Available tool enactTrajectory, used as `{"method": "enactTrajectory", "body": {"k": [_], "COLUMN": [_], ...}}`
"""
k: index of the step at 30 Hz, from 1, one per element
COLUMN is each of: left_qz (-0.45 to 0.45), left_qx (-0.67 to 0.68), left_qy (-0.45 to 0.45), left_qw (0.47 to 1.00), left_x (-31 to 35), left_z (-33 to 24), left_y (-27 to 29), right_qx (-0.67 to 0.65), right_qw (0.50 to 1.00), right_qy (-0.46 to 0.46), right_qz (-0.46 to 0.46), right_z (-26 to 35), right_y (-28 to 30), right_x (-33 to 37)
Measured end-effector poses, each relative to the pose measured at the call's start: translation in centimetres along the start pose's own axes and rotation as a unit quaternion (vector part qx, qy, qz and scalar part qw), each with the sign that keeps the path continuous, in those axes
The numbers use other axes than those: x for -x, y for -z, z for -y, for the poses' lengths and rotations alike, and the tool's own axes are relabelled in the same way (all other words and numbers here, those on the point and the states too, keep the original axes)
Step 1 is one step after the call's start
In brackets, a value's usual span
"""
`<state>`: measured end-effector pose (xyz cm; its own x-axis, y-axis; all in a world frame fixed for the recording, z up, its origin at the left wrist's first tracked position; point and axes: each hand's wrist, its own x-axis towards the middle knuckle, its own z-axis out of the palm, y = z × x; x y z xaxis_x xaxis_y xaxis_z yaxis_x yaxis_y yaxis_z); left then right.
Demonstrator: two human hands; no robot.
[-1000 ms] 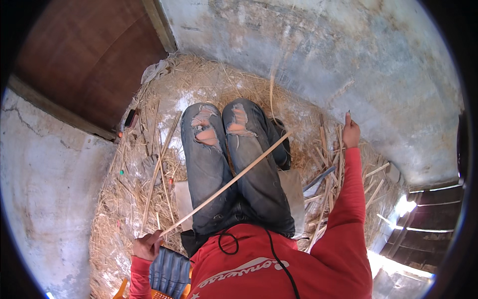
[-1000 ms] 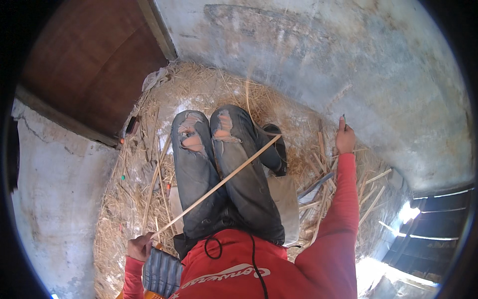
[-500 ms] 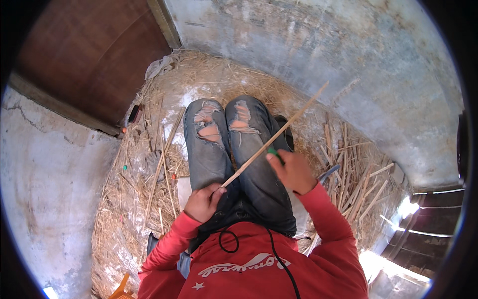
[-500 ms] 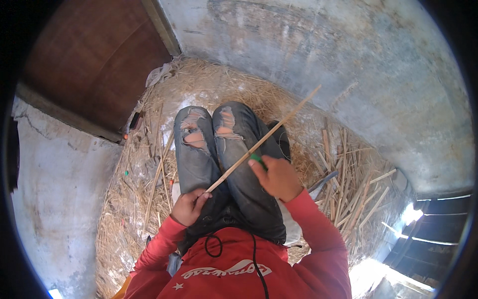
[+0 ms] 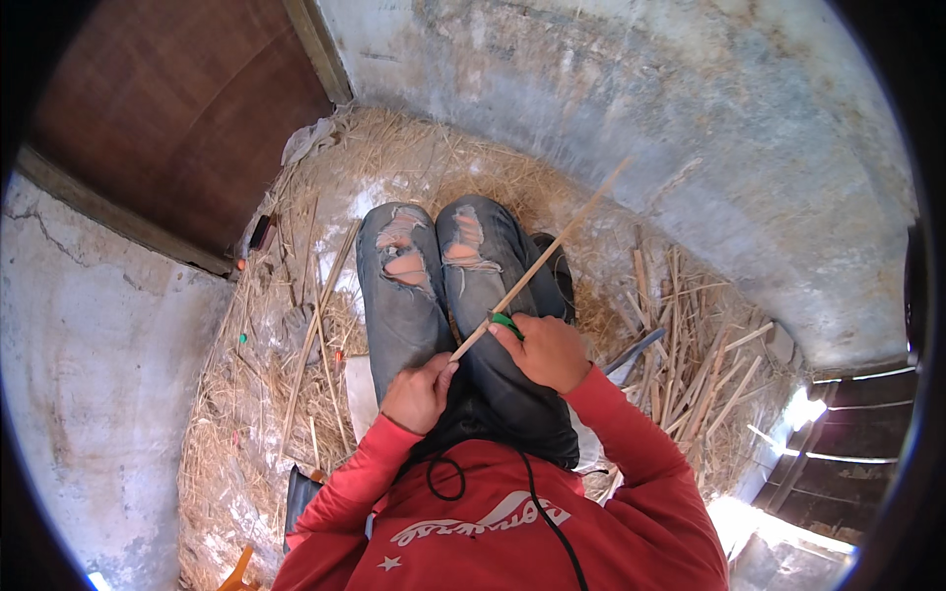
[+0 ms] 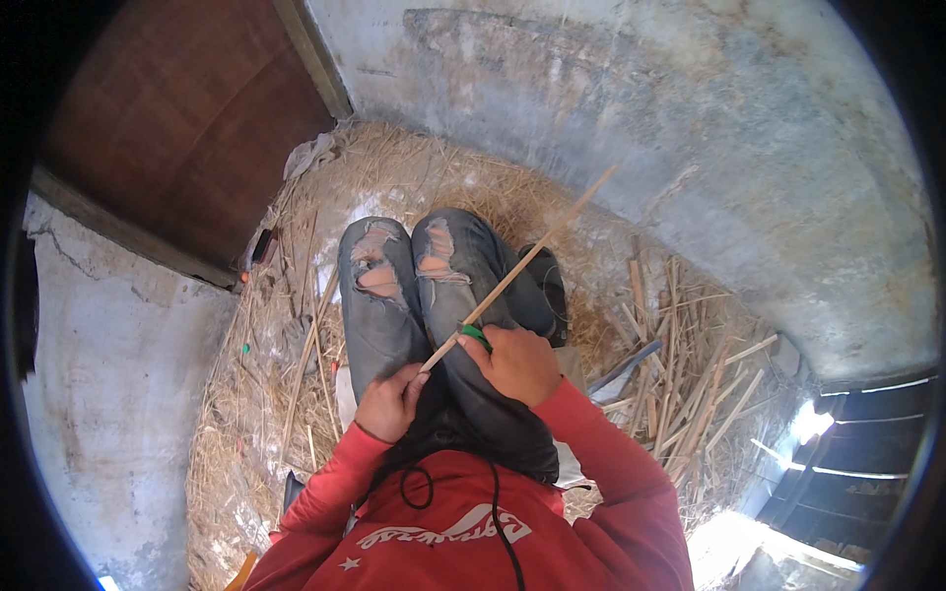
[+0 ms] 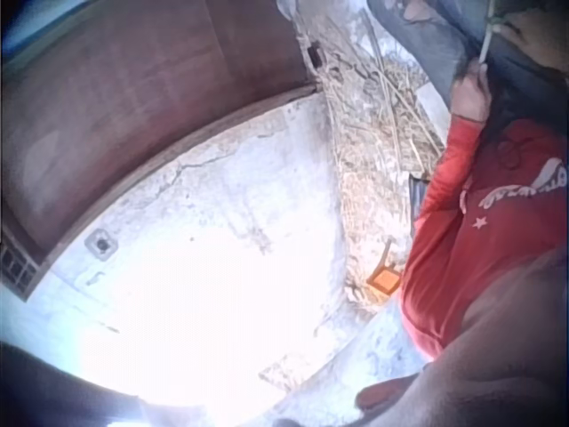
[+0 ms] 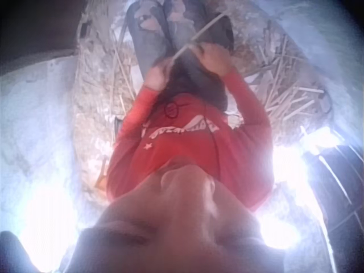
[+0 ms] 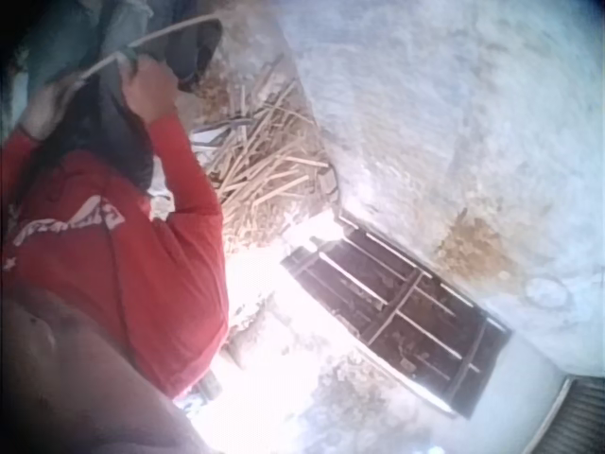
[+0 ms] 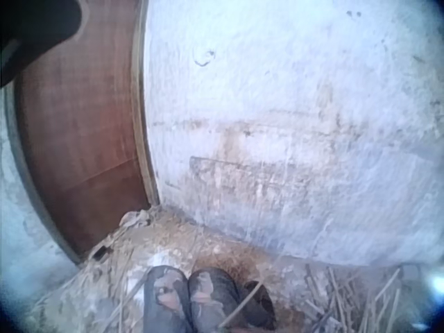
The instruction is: The person strips and shapes a long piece of bamboo by hand using a knife.
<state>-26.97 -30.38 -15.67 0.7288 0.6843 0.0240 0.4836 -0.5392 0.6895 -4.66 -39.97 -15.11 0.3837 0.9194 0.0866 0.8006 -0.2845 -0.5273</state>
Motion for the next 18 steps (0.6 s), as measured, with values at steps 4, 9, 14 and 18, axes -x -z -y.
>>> {"method": "enactTrajectory", "body": {"k": [4,9,14,18], "left_qz": [0.006,-0.001,-0.018,-0.045], "left_qx": [-0.071,-0.136,-0.191,-0.215], "left_qy": [-0.008,-0.053,0.013,0.010], "left_qw": [0.997,0.989,0.981,0.975], "left_x": [3.0,10.9,20.0,23.2], "left_z": [1.3,6.7,11.9,14.8], "left_y": [2.5,7.7,13.9,14.8], "right_qx": [-0.008,-0.025,-0.002,-0.008], "right_qw": [0.999,0.990,0.963,0.914], "right_qy": [-0.036,-0.129,-0.238,-0.314], "right_qz": [-0.013,-0.043,-0.123,-0.256], "right_z": [-1.0,-2.8,-18.6,-29.7], "right_y": [-0.8,0.2,2.7,7.1], "right_x": [0.0,-1.1,-4.2,-3.9]}}
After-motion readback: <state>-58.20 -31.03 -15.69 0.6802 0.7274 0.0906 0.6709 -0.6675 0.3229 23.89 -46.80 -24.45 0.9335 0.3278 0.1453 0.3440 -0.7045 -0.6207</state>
